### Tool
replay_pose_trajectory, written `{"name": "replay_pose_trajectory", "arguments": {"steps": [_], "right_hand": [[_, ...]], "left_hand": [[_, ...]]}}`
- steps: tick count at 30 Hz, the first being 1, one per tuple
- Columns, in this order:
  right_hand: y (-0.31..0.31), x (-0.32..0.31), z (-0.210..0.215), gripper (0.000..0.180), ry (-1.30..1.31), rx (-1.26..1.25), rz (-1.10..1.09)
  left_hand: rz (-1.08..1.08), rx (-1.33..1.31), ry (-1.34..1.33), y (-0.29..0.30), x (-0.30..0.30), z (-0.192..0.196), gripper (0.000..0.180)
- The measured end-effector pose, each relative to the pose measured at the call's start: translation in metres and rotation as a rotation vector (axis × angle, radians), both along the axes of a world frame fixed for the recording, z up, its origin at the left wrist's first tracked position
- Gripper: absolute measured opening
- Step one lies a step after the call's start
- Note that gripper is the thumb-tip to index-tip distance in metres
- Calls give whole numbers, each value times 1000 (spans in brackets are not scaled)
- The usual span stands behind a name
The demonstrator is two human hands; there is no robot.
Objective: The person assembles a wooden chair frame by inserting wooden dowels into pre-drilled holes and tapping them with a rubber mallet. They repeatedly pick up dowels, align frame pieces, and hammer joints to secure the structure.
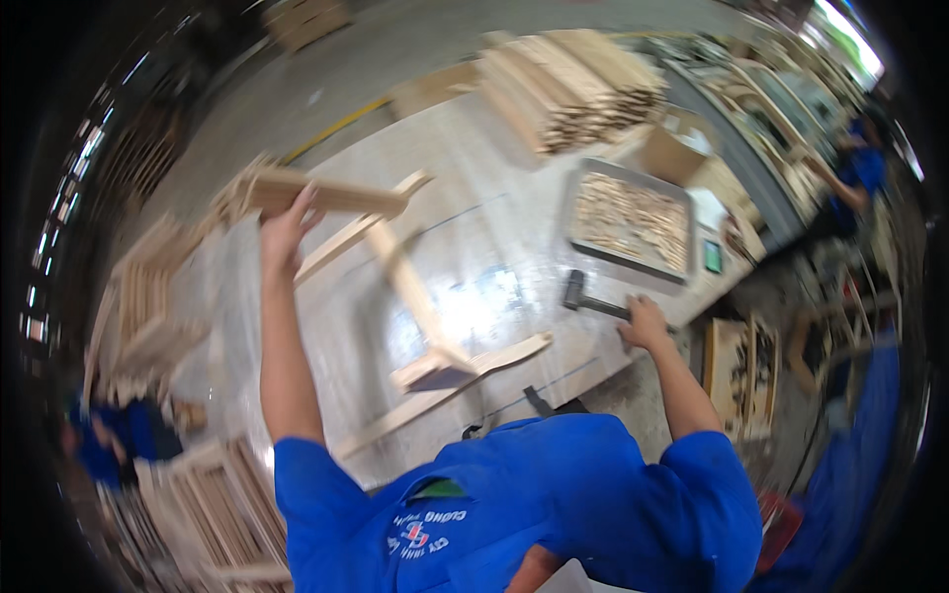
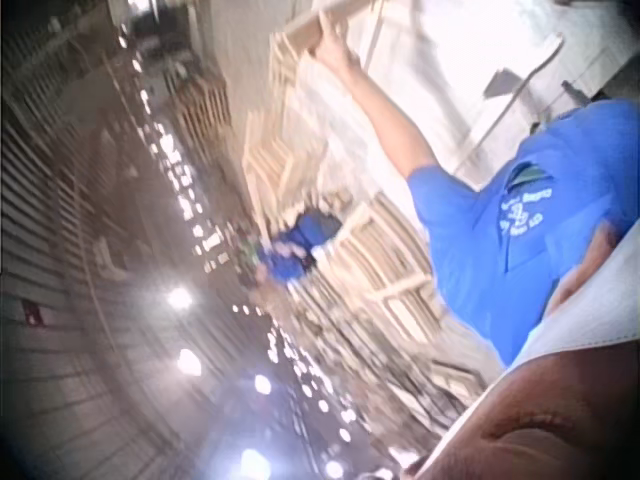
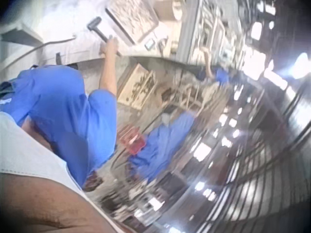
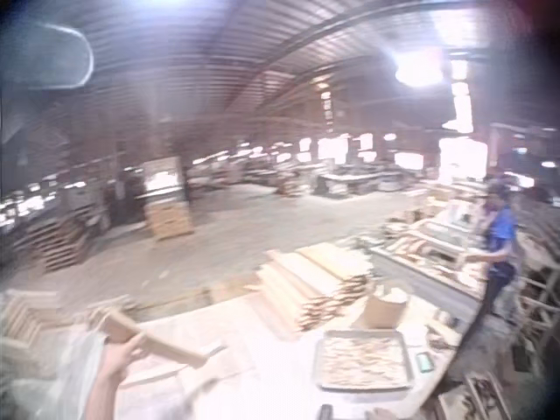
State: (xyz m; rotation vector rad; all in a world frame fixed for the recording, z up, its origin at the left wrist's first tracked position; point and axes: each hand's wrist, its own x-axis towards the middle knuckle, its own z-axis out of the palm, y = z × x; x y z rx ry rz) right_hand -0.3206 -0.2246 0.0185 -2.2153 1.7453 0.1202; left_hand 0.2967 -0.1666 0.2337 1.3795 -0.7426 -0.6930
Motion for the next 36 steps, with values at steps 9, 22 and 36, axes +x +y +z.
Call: {"name": "replay_pose_trajectory", "arguments": {"steps": [9, 22, 36], "right_hand": [[3, 26, -24, 44, -41, -135, -162], [8, 39, -29, 41, 21, -191, -151], [-22, 52, -17, 32, 47, -16, 69]], "left_hand": [[145, 181, -206, -16, 69, -5, 48], [-50, 284, -398, -64, 87, -19, 48], [-198, 276, -530, -118, 121, -3, 59]]}}
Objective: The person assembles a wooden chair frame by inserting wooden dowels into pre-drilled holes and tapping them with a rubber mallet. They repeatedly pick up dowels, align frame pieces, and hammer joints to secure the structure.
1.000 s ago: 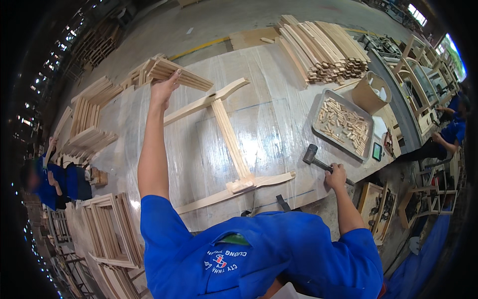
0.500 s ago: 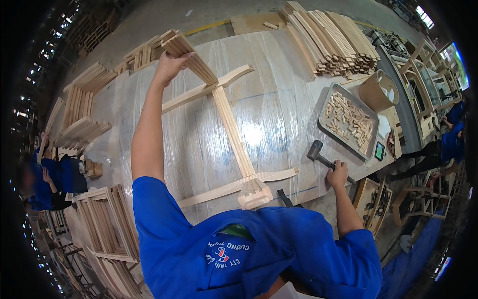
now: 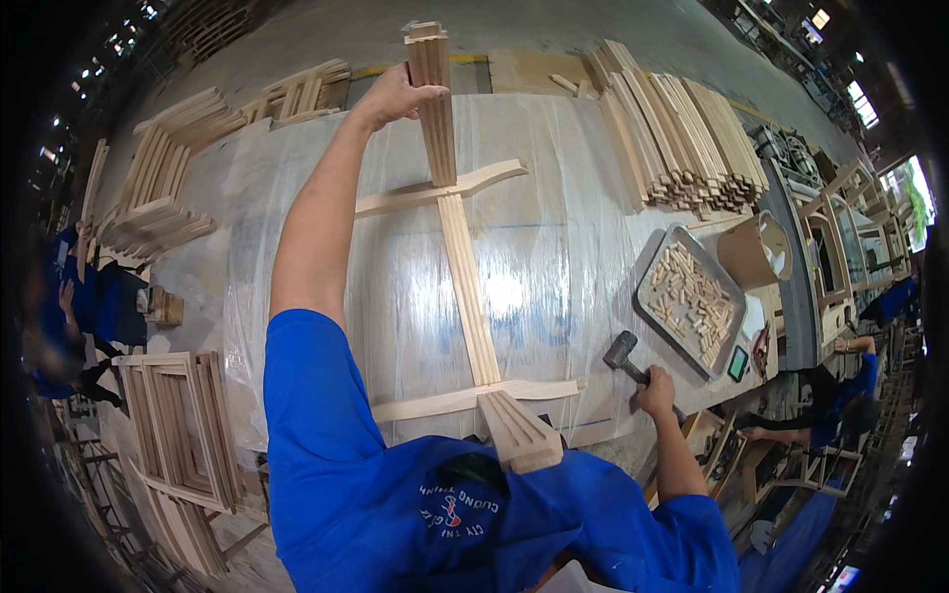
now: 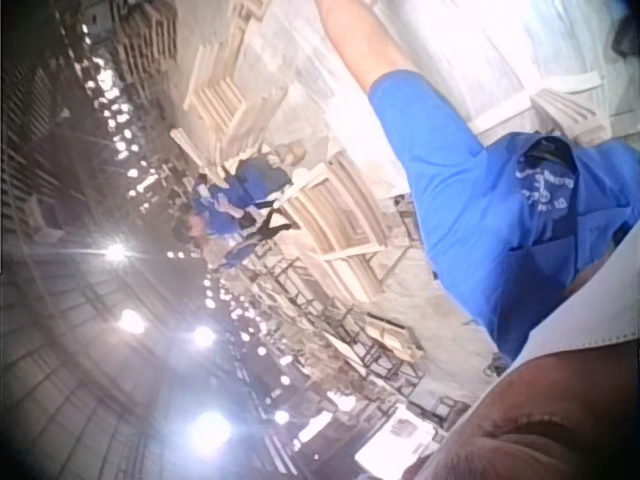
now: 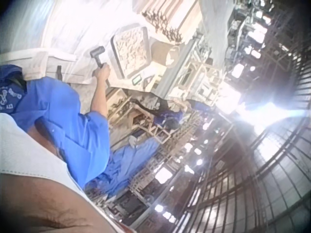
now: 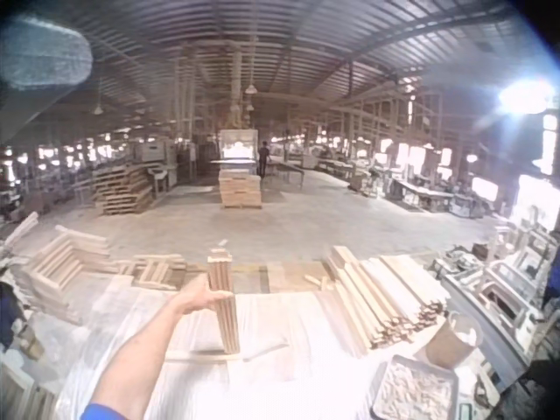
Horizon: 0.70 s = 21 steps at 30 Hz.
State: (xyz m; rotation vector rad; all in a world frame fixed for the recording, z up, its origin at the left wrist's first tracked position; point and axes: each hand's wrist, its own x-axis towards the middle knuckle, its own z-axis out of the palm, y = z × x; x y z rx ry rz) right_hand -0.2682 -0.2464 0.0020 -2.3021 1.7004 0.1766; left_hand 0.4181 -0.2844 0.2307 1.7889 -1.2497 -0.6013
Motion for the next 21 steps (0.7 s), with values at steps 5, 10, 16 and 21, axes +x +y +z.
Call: {"name": "replay_pose_trajectory", "arguments": {"steps": [5, 10, 16, 21], "right_hand": [[1, 5, -2, 33, -24, -41, 8], [0, 7, -3, 34, 40, -5, -23], [0, 8, -4, 32, 26, -28, -14], [0, 6, -8, 33, 50, -38, -22]], "left_hand": [[-6, 23, 17, 9, 9, 3, 62], [13, 0, 38, 17, 12, -2, 63], [19, 16, 14, 22, 16, -3, 60], [0, 42, 13, 20, 14, -3, 57]]}}
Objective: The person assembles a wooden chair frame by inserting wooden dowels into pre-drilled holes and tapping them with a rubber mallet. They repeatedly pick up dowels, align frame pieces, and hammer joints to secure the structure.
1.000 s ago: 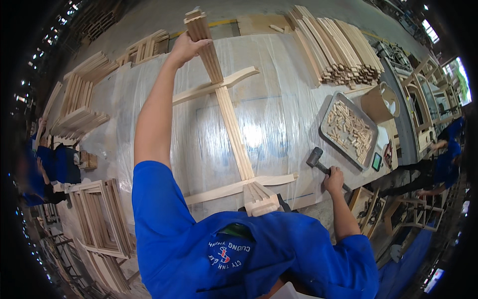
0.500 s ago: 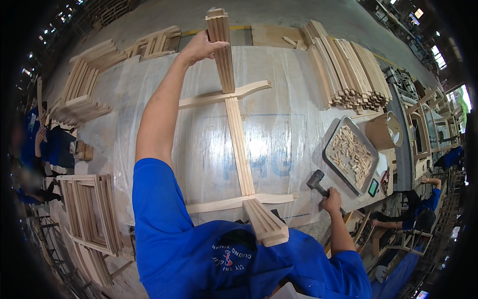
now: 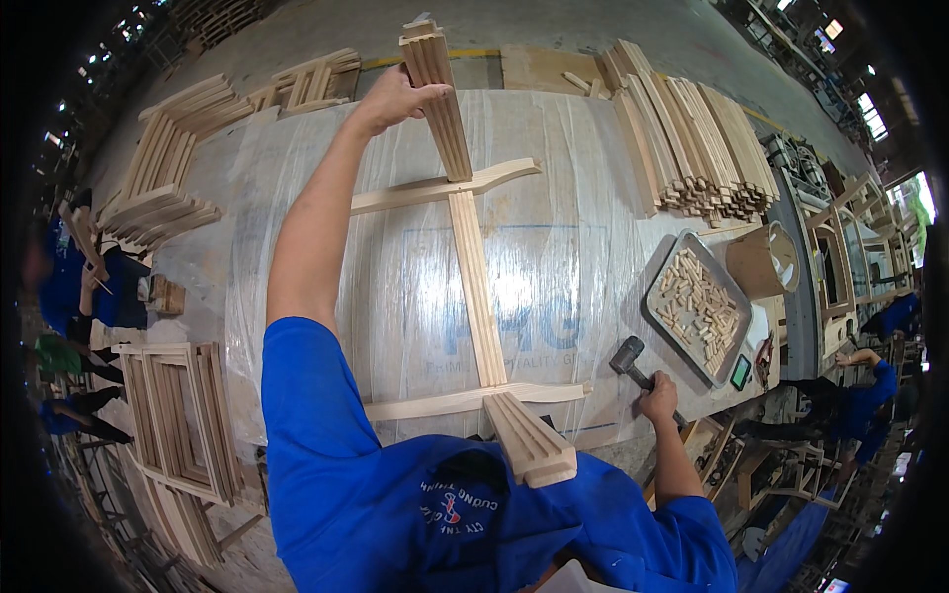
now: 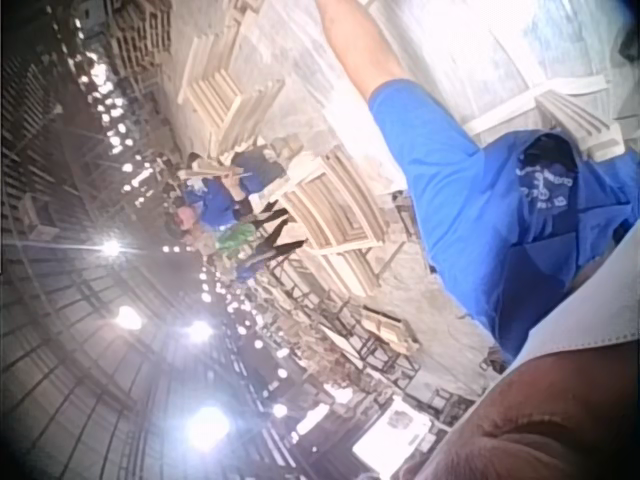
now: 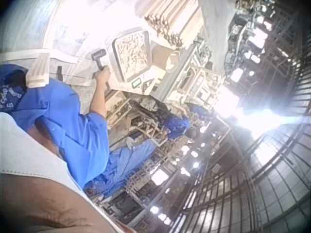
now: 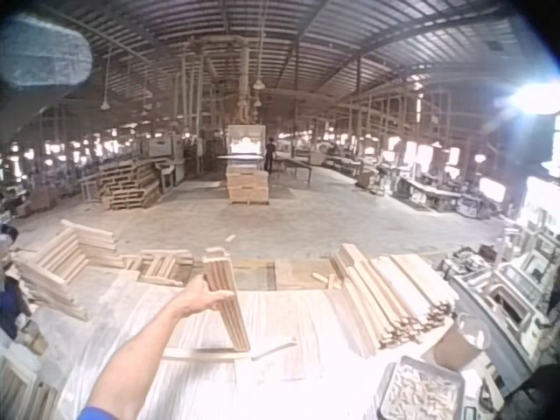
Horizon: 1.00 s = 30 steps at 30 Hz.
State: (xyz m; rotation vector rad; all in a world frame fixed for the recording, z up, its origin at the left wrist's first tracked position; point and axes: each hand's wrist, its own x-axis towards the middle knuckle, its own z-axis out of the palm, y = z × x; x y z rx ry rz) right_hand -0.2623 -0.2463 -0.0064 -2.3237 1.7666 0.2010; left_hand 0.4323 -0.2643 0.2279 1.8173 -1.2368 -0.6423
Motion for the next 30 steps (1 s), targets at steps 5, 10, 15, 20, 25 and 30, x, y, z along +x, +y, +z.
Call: {"name": "replay_pose_trajectory", "arguments": {"steps": [5, 10, 15, 20, 25, 30], "right_hand": [[1, -2, -3, 33, -34, -13, 9], [-6, -10, 10, 30, -115, 141, 117], [1, 8, 43, 20, -561, 882, -413], [-6, 66, 122, 28, -620, 607, -325], [-59, 154, 288, 30, -962, -68, 323], [-56, 280, 479, 28, -1529, -538, 505]], "left_hand": [[42, -28, -51, -2, -3, 2, 55], [65, 13, -117, -15, -8, 4, 57], [34, -73, -195, -27, -14, -7, 60], [48, -137, -226, -29, -15, -15, 59], [128, -39, -245, -12, -8, -15, 59], [129, -52, -227, -11, -23, -8, 60]]}}
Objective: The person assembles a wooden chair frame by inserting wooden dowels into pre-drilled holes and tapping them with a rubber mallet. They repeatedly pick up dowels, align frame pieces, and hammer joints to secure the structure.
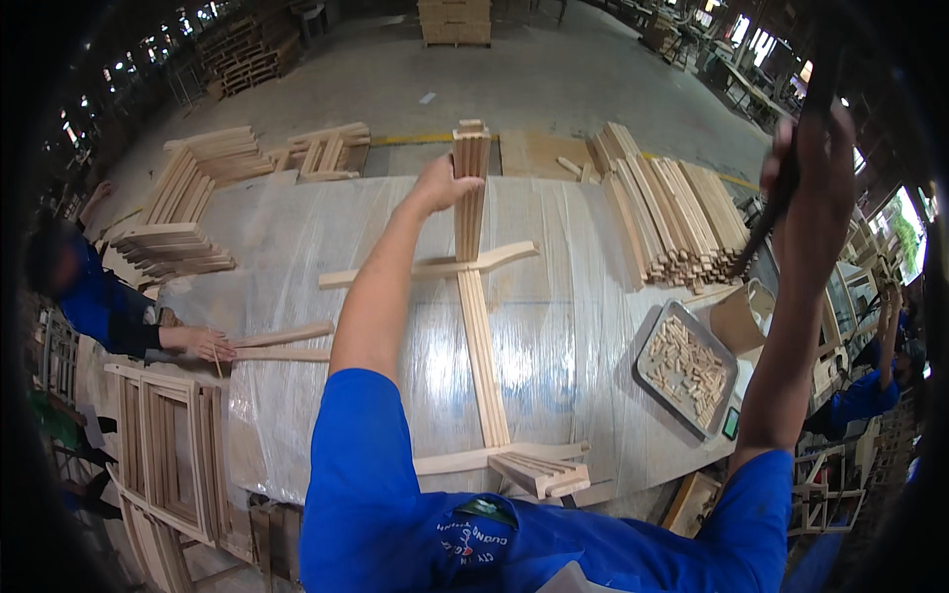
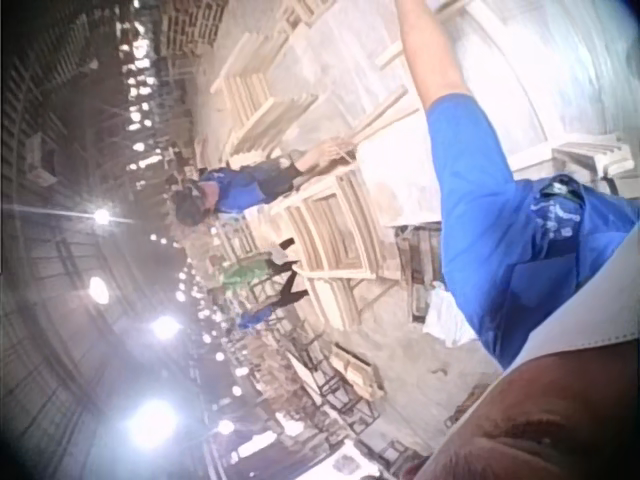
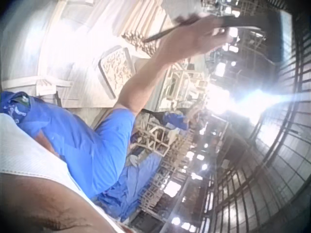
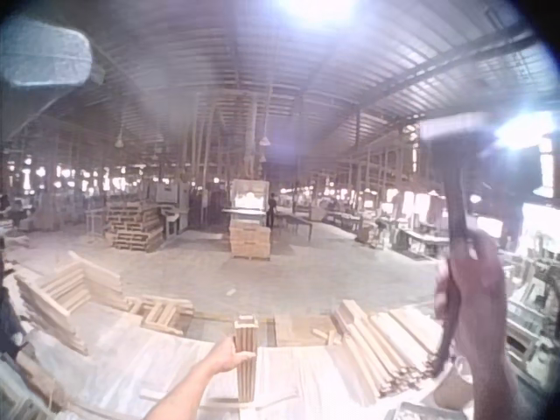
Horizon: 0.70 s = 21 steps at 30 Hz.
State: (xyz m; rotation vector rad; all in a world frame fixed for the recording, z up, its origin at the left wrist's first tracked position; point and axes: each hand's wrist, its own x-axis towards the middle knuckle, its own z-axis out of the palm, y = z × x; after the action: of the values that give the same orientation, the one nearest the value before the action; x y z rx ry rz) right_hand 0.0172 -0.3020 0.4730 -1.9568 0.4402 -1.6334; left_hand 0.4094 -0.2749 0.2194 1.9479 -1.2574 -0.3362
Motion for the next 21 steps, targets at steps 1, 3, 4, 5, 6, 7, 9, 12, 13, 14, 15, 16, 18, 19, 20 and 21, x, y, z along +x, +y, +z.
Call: {"name": "replay_pose_trajectory", "arguments": {"steps": [1, 3, 4, 5, 6, 7, 9, 12, 13, 14, 15, 16, 18, 19, 20, 21], "right_hand": [[-3, 22, 27, 22, -89, 12, 75], [-18, 66, 50, 22, -5, -464, -331], [-16, 91, 54, 22, -27, -435, -376], [-22, 116, 41, 23, -54, -462, -388], [-31, 141, 8, 25, -34, -466, -337], [-39, 160, -29, 26, 37, -442, -279], [-31, 177, -110, 19, 420, -148, -103], [-43, 165, -130, 31, 943, 209, 70], [-32, 159, -110, 34, 970, 592, 234], [-29, 143, -110, 36, 946, 507, 176], [-25, 128, -105, 37, 878, 463, 154], [-22, 112, -92, 39, 805, 413, 127], [-10, 81, -52, 43, 639, 288, 138], [-13, 65, -31, 43, 577, 195, 87], [-3, 65, -7, 28, 382, 157, 93], [15, 60, 23, 19, 210, 84, 62]], "left_hand": [[-6, 9, 22, 1, -1, 2, 60], [-7, -34, 48, 5, 1, 4, 59], [-3, -41, 47, 8, 3, 4, 59], [1, -47, 50, 11, 3, 3, 59], [2, -34, 53, 11, 2, 2, 59], [-14, -24, 64, 5, -3, 3, 59], [-43, -36, 93, 4, -3, -2, 59], [-55, -100, 62, 0, -3, -9, 57], [-18, -76, 29, 9, 6, -14, 57], [-11, -66, 8, 8, 6, -14, 57], [-5, -56, -12, 8, 5, -15, 57], [-14, -60, 1, 8, 4, -17, 57], [-29, -62, 18, 8, 4, -19, 57], [-38, -72, 24, 7, 3, -19, 57], [-36, -73, 27, 9, 5, -21, 57], [-67, -97, 42, 3, 0, -21, 56]]}}
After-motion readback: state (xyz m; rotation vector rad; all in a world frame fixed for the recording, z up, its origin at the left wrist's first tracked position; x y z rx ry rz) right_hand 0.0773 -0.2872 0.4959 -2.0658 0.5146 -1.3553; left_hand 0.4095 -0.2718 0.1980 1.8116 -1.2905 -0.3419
